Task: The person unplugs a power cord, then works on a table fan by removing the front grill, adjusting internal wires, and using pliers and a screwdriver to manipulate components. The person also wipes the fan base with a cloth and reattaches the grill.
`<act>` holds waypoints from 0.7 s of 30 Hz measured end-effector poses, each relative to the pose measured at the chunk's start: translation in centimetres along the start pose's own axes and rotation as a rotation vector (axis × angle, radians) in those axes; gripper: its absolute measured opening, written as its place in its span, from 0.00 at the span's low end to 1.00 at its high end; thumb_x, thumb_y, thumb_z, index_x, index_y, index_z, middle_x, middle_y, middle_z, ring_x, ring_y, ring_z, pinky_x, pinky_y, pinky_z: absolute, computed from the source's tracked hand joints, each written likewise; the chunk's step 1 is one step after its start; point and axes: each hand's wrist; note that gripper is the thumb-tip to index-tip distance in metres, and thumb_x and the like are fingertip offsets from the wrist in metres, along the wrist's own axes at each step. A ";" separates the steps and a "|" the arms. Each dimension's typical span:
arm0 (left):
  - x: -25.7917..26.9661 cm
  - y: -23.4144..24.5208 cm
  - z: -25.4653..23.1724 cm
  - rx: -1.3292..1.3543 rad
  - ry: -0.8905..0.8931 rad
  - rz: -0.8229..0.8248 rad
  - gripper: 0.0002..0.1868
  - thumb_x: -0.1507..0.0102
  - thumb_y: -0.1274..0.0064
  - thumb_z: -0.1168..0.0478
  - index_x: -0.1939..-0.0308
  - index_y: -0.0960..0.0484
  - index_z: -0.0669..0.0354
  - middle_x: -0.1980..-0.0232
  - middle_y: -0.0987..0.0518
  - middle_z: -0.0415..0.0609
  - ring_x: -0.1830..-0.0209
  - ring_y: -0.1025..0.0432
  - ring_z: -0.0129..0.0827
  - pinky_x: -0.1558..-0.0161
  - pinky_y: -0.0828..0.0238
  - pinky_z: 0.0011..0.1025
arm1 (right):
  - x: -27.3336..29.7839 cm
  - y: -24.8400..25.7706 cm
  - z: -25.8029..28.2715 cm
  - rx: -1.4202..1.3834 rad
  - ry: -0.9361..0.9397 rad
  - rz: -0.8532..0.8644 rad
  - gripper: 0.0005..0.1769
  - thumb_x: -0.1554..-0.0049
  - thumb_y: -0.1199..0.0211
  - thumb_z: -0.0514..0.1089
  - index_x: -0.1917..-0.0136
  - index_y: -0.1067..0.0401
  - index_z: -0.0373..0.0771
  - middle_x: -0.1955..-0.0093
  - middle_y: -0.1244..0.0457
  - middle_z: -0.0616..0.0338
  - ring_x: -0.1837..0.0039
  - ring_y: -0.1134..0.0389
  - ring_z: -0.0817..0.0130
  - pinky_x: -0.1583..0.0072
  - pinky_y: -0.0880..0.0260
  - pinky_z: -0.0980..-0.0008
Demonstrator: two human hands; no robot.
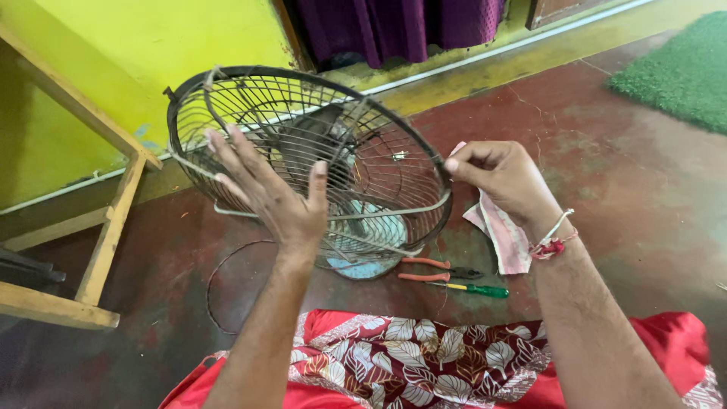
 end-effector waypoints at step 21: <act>-0.8 3.0 1.0 0.152 -0.028 -0.015 0.55 0.36 0.33 0.39 0.17 0.49 0.58 0.15 0.48 0.63 0.13 0.50 0.58 0.17 0.52 0.54 | 0.9 -4.1 2.6 0.117 -0.002 -0.076 0.14 0.44 0.30 0.45 0.46 0.23 0.37 0.54 0.31 0.68 0.52 0.31 0.81 0.48 0.28 0.76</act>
Point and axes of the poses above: each hand's wrist, its own x-axis away from the middle knuckle, its own y-axis out of the back of the hand, z = x × y
